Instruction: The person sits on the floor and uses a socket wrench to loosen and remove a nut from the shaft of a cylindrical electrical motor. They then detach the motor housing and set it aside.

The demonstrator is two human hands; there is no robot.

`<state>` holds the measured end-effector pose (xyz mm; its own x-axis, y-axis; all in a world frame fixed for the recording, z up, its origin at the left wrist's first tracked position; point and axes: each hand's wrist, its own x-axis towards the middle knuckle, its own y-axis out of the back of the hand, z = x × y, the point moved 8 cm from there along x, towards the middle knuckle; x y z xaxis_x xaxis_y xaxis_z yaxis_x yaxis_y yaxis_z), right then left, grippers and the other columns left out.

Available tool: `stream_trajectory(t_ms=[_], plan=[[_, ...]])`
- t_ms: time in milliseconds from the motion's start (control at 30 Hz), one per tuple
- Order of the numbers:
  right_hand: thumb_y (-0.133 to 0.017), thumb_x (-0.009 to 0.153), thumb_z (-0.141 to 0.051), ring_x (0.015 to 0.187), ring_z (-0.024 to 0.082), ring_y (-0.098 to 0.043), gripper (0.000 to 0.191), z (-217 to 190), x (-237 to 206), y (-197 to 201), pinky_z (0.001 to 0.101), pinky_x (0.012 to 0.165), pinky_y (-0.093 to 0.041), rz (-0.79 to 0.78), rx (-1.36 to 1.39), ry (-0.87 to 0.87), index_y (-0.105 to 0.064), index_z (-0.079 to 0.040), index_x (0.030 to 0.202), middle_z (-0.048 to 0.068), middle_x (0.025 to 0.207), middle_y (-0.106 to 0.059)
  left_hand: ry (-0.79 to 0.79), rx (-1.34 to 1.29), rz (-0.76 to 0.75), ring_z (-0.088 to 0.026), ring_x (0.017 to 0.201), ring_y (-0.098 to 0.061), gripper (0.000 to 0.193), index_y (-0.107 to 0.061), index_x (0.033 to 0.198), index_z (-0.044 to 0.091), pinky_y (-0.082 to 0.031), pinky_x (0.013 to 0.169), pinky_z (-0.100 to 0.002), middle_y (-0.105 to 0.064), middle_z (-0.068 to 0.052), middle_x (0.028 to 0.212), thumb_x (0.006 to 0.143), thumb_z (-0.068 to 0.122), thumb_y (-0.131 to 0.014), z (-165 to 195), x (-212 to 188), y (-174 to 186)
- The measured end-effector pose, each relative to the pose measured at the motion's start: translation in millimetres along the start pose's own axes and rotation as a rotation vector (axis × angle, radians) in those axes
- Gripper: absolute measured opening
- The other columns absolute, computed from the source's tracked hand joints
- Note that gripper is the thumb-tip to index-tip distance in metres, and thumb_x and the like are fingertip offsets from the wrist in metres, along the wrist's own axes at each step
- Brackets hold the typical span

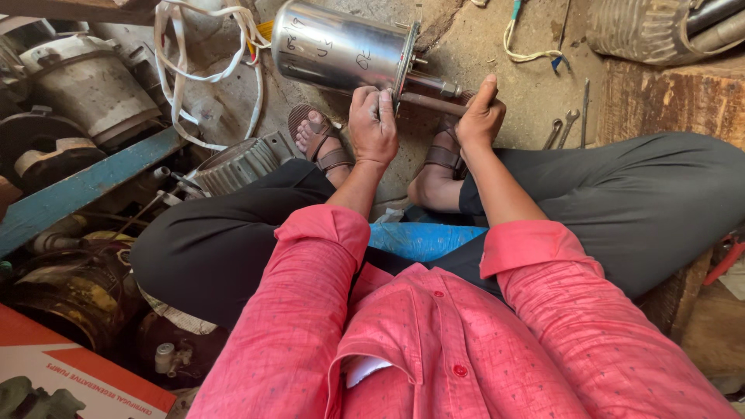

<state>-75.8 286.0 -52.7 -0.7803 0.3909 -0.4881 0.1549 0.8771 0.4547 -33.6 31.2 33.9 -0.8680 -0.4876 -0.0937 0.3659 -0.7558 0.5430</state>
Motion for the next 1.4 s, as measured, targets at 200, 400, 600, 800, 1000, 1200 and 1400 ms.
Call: stream_trajectory(t_ms=[200, 400, 600, 800, 1000, 1200, 1400], plan=[[-0.043, 0.102, -0.062, 0.051, 0.016, -0.046, 0.069, 1.2, 0.5, -2.4, 0.0398, 0.050, -0.040, -0.024, 0.049, -0.052, -0.045, -0.008, 0.060, 0.002, 0.055, -0.046, -0.052, -0.008, 0.015, -0.035, 0.097, -0.058, 0.019, -0.063, 0.094, 0.002, -0.047, 0.087, -0.044, -0.060, -0.013, 0.101, 0.105, 0.016, -0.056, -5.8, -3.7, -3.5], [-0.045, 0.100, -0.064, 0.055, 0.018, -0.048, 0.070, -12.9, -7.2, 3.1, 0.0408, 0.055, -0.040, 0.014, -0.032, -0.050, -0.050, -0.004, 0.063, 0.003, 0.056, -0.048, -0.104, -0.046, 0.066, -0.035, 0.097, -0.057, 0.017, -0.063, 0.098, 0.003, -0.046, 0.087, -0.044, -0.058, -0.014, 0.100, 0.106, 0.016, -0.056, -5.5, -8.5, -4.1], [-0.047, 0.096, -0.068, 0.059, 0.018, -0.056, 0.071, -44.0, -21.4, 12.3, 0.0399, 0.060, -0.047, 0.065, -0.019, 0.012, -0.060, -0.004, 0.068, 0.005, 0.061, -0.058, 0.065, -0.115, 0.004, -0.031, 0.089, -0.067, 0.021, -0.066, 0.110, 0.007, -0.053, 0.080, -0.040, -0.065, -0.014, 0.103, 0.102, 0.025, -0.058, -8.4, -19.9, -0.3], [-0.049, 0.094, -0.069, 0.062, 0.018, -0.055, 0.072, -57.0, -36.4, 15.9, 0.0417, 0.058, -0.047, 0.036, 0.080, -0.007, -0.064, -0.001, 0.076, 0.005, 0.064, -0.057, 0.164, 0.069, -0.036, -0.038, 0.098, -0.069, 0.022, -0.071, 0.115, 0.014, -0.054, 0.085, -0.045, -0.070, -0.015, 0.105, 0.098, 0.026, -0.063, 0.0, -23.9, 10.7], [-0.051, 0.093, -0.069, 0.047, 0.017, -0.052, 0.070, -66.6, -47.1, 15.0, 0.0386, 0.043, -0.043, 0.005, 0.171, -0.087, -0.059, -0.004, 0.070, 0.003, 0.058, -0.050, 0.206, 0.342, -0.063, -0.044, 0.092, -0.065, 0.024, -0.070, 0.110, 0.010, -0.051, 0.081, -0.052, -0.063, -0.020, 0.106, 0.090, 0.020, -0.059, 12.7, -15.8, 28.0], [-0.050, 0.091, -0.071, 0.049, 0.019, -0.054, 0.073, -73.5, -50.5, 19.7, 0.0407, 0.046, -0.043, 0.033, 0.112, -0.067, -0.060, -0.002, 0.070, 0.004, 0.058, -0.054, 0.229, 0.443, -0.391, -0.043, 0.099, -0.069, 0.016, -0.075, 0.093, 0.005, -0.057, 0.087, -0.048, -0.072, -0.025, 0.100, 0.080, 0.007, -0.066, 28.7, 10.2, 10.8], [-0.044, 0.091, -0.076, 0.065, 0.020, -0.061, 0.082, -79.3, -47.9, 25.5, 0.0433, 0.063, -0.049, 0.033, 0.021, 0.015, -0.066, 0.001, 0.076, 0.009, 0.067, -0.065, 0.136, 0.465, -0.442, -0.044, 0.093, -0.070, 0.015, -0.073, 0.084, -0.003, -0.058, 0.082, -0.047, -0.070, -0.029, 0.093, 0.074, 0.006, -0.069, 44.0, 27.1, 0.8]])
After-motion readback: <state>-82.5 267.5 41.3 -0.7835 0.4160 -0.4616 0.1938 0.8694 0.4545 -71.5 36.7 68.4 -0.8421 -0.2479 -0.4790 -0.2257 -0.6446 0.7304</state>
